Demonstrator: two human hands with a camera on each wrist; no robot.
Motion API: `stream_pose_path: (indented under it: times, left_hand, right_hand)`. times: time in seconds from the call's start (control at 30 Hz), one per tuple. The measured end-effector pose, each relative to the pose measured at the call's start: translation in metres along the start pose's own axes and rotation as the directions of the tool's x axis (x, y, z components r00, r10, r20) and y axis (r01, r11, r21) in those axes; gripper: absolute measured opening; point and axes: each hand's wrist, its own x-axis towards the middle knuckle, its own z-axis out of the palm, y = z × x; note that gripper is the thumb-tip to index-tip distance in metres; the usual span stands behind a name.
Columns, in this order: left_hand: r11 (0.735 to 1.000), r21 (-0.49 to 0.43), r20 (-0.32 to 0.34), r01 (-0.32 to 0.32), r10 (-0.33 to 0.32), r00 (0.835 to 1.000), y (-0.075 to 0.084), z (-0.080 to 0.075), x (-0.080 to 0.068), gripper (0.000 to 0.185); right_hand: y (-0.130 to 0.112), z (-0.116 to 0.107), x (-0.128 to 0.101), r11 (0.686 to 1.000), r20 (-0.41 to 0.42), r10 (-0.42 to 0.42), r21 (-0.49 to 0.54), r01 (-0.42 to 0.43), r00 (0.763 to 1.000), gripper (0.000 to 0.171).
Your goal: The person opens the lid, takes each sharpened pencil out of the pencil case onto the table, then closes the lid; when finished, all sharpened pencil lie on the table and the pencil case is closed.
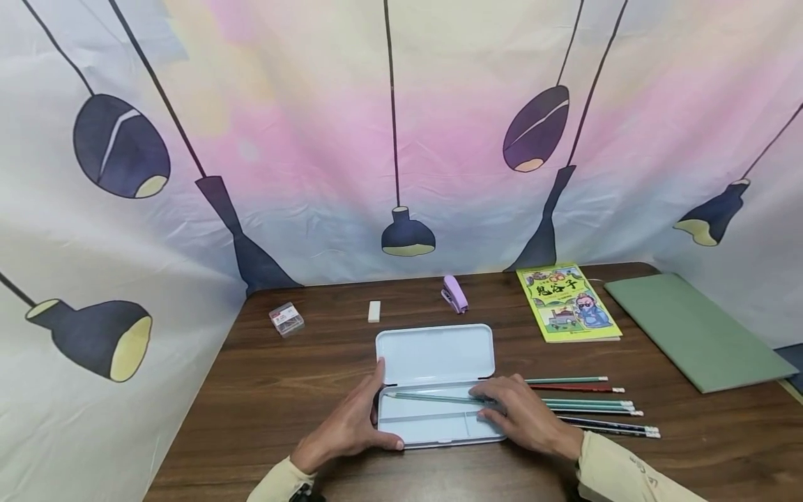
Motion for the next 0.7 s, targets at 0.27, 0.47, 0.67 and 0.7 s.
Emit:
stream_pose_path:
  times: [0.27,0.47,0.67,0.7]
  left_hand:
    - [1.0,-0.004,-0.013,-0.011,0.011,1.0,-0.0002,0.0001,-0.0004,0.128]
    - [1.0,0.0,-0.009,-0.011,0.011,1.0,0.0001,0.0,-0.001,0.129]
    - [1.0,-0.004,-0.007,-0.026,0.026,1.0,-0.0003,0.0001,-0.002,0.128]
    - [1.0,-0.008,-0.003,-0.027,0.027,1.0,-0.0005,0.0001,-0.0021,0.128]
  right_hand:
    - [-0.0003,0.0054,-0.0001,0.985,0.012,-0.009,0.17,0.007,1.0,0.027]
    - [0.0014,0.0061,0.0019,0.98,0.046,-0.02,0.197,0.011,0.999,0.024]
    - [0.0017,0.0046,0.0029,0.949,0.056,0.046,0.308,-0.061,0.997,0.023]
    - [0.0015,0.0044,0.0025,0.943,0.055,0.073,0.322,-0.087,0.996,0.023]
